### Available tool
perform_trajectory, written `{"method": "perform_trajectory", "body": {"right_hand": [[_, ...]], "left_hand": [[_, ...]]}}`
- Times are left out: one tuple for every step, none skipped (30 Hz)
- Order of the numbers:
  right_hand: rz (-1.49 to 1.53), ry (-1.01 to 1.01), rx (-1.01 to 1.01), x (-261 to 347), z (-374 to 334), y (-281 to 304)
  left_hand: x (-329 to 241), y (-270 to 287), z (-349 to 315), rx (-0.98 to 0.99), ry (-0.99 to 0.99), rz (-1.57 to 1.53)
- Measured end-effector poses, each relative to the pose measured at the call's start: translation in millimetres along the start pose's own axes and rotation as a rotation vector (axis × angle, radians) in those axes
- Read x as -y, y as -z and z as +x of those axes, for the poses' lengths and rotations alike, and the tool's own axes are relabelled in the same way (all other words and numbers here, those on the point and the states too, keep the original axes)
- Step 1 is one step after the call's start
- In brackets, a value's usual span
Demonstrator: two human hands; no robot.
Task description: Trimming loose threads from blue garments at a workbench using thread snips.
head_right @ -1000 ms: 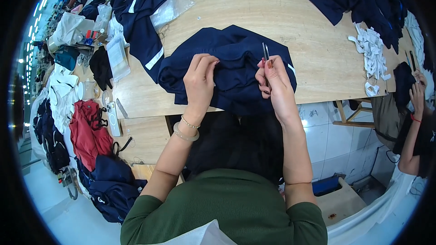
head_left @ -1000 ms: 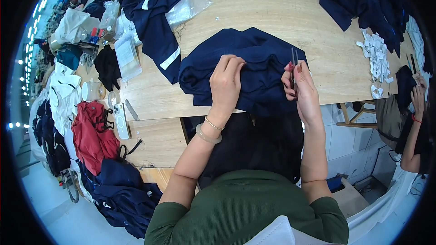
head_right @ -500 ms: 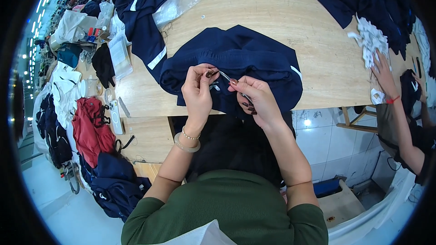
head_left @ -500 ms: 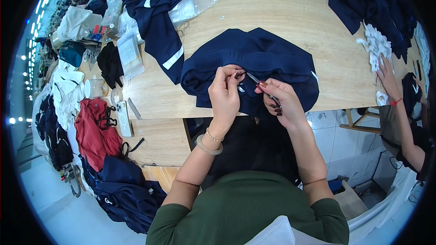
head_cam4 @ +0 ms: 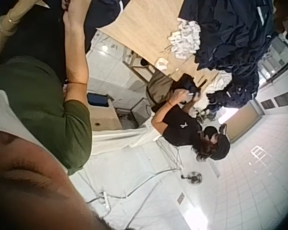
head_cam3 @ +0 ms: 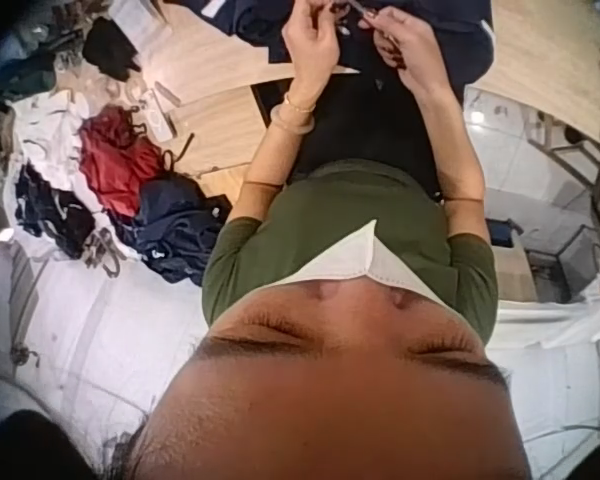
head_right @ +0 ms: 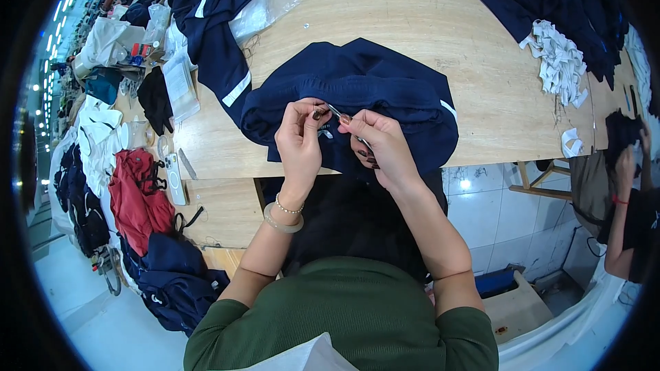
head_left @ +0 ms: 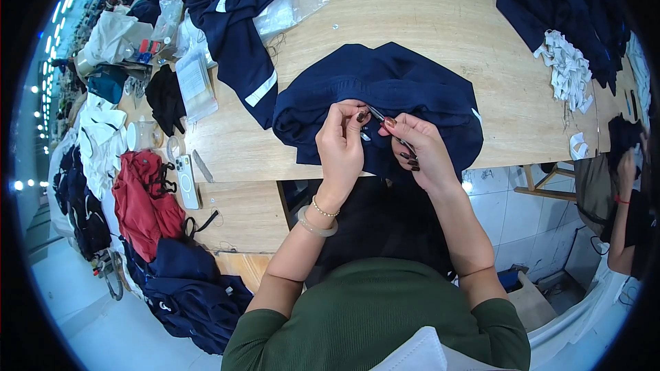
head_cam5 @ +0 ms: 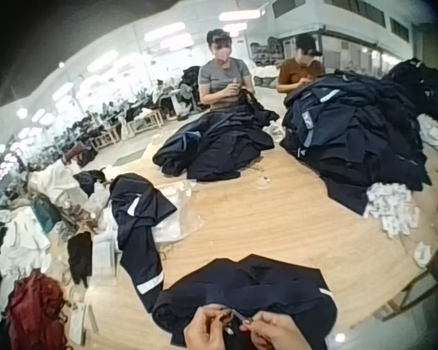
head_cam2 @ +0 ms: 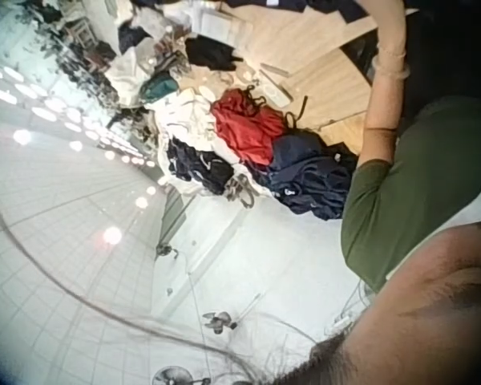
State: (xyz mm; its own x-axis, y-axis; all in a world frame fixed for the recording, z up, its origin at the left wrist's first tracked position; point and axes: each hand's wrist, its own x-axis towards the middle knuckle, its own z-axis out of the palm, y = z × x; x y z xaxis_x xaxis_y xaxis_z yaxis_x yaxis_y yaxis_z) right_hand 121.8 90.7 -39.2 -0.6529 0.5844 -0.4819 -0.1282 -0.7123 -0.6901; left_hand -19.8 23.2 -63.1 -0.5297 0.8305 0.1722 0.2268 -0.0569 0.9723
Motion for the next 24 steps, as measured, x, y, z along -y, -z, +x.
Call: {"method": "perform_trajectory", "body": {"right_hand": [[-0.001, 0.003, 0.001, 0.0, 0.2, -0.7], [-0.007, 0.020, -0.008, -0.4, 0.6, -1.3], [-0.012, 0.038, -0.016, -0.2, 0.5, -1.5], [-0.013, 0.040, -0.019, 0.2, 0.4, -1.0], [-0.006, 0.040, -0.019, 1.1, -0.6, 0.2], [0.001, 0.042, -0.020, 2.3, -2.1, 1.7], [0.000, 0.045, -0.024, 3.1, -5.2, 3.5], [-0.056, 0.068, -0.053, 4.2, -9.9, 6.0], [-0.112, 0.091, -0.083, 6.4, -14.5, 8.0], [-0.192, 0.100, -0.144, 12.1, -20.6, 4.4], [-0.194, 0.100, -0.143, 11.5, -23.6, 5.7], [-0.281, 0.183, -0.198, 10.5, -26.2, 7.5], [-0.368, 0.269, -0.251, 9.9, -27.5, 9.1], [-0.441, 0.300, -0.286, 8.8, -27.6, 11.9], [-0.442, 0.302, -0.286, 7.4, -27.6, 12.5], [-0.465, 0.328, -0.298, 6.2, -27.8, 13.3], [-0.488, 0.354, -0.309, 5.3, -27.4, 13.8], [-0.487, 0.356, -0.311, 4.5, -26.3, 13.6], [-0.569, 0.395, -0.335, 3.2, -25.2, 12.9], [-0.651, 0.433, -0.358, 2.3, -23.9, 11.6], [-0.648, 0.433, -0.362, 2.8, -22.3, 9.0], [-0.703, 0.458, -0.389, 4.4, -20.5, 5.6], [-0.758, 0.482, -0.415, 5.2, -18.0, 2.6], [-0.786, 0.528, -0.424, 2.3, -13.5, 1.8]], "left_hand": [[-0.8, -0.4, 0.2, -0.002, -0.008, -0.006], [-2.6, -0.7, 0.6, -0.002, -0.011, -0.007], [-5.4, -1.1, 1.5, -0.005, -0.017, -0.031], [-7.7, -1.3, 3.0, -0.006, -0.021, -0.057], [-10.8, -0.7, 3.4, -0.004, -0.022, -0.059], [-15.1, 1.1, 3.0, -0.044, -0.018, 0.000], [-19.8, 3.6, 4.3, -0.085, -0.014, 0.060], [-26.1, 7.3, 9.1, -0.094, -0.082, 0.156], [-29.1, 11.5, 19.3, -0.087, -0.196, 0.293], [-37.8, 17.2, 30.6, -0.048, -0.313, 0.377], [-45.0, 19.7, 43.6, -0.005, -0.430, 0.456], [-47.4, 21.8, 56.0, 0.099, -0.413, 0.478], [-48.5, 22.2, 66.2, 0.096, -0.415, 0.477], [-48.8, 21.4, 75.6, 0.249, -0.451, 0.581], [-49.0, 20.7, 82.2, 0.403, -0.486, 0.685], [-48.9, 19.2, 86.7, 0.519, -0.442, 0.744], [-46.7, 16.6, 89.2, 0.521, -0.446, 0.743], [-42.6, 13.8, 90.6, 0.569, -0.452, 0.788], [-39.6, 11.2, 91.4, 0.621, -0.460, 0.832], [-37.2, 9.9, 91.9, 0.626, -0.463, 0.831], [-35.3, 9.1, 92.4, 0.616, -0.475, 0.836], [-33.7, 8.3, 92.2, 0.607, -0.487, 0.841], [-31.6, 8.3, 91.4, 0.612, -0.487, 0.840], [-29.4, 9.0, 90.0, 0.567, -0.475, 0.816]]}}
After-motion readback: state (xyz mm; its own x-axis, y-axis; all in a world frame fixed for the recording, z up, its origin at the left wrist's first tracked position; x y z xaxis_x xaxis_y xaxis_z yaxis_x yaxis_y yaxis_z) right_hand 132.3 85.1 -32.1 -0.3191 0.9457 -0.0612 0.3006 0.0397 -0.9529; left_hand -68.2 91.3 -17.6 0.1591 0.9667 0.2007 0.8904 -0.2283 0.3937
